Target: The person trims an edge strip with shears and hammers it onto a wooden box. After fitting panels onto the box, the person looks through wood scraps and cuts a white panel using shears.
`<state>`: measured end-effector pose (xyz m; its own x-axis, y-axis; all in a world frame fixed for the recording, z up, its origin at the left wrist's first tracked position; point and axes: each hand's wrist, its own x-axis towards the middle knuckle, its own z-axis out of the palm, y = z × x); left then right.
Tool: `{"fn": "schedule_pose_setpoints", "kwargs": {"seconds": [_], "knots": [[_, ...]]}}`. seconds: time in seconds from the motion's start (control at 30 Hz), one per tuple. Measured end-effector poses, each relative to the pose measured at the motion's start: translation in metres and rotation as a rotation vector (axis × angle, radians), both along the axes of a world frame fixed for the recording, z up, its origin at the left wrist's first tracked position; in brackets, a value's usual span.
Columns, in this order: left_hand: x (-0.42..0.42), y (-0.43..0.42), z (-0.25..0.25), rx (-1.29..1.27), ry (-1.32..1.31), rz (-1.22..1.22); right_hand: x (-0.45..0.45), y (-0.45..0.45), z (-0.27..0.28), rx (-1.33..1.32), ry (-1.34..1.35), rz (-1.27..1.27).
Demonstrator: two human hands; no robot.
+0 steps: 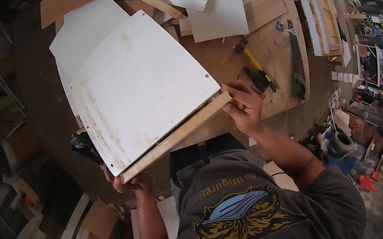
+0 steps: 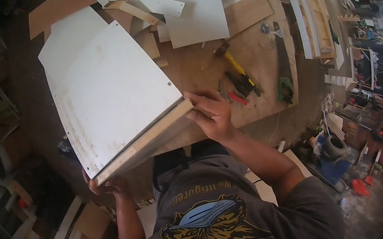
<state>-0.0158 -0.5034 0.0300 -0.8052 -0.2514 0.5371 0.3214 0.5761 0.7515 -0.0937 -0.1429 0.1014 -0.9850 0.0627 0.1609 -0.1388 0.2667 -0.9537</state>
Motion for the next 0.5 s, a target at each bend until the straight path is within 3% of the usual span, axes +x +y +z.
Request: {"fn": "schedule_pose_setpoints", "kwargs": {"seconds": [0.17,0.27,0.37,0.47,0.5], "knots": [[-0.009,-0.01,0.009,-0.253,0.013,0.004,-0.016,-0.008,0.024,-0.018,-0.005,-0.02],[-0.008,-0.012,0.006,-0.23,0.014,0.002,-0.021,-0.008,0.043,-0.001,0.11,0.015],[-0.008,-0.011,0.018,-0.239,-0.007,-0.007,-0.023,-0.004,0.041,0.19,0.161,0.057],[-0.009,-0.011,0.022,-0.135,0.03,-0.034,-0.029,-0.004,0.038,0.17,0.278,0.06],[-0.011,-0.015,0.032,-0.23,0.045,-0.04,-0.029,-0.002,0.038,0.182,0.305,0.065]]}}
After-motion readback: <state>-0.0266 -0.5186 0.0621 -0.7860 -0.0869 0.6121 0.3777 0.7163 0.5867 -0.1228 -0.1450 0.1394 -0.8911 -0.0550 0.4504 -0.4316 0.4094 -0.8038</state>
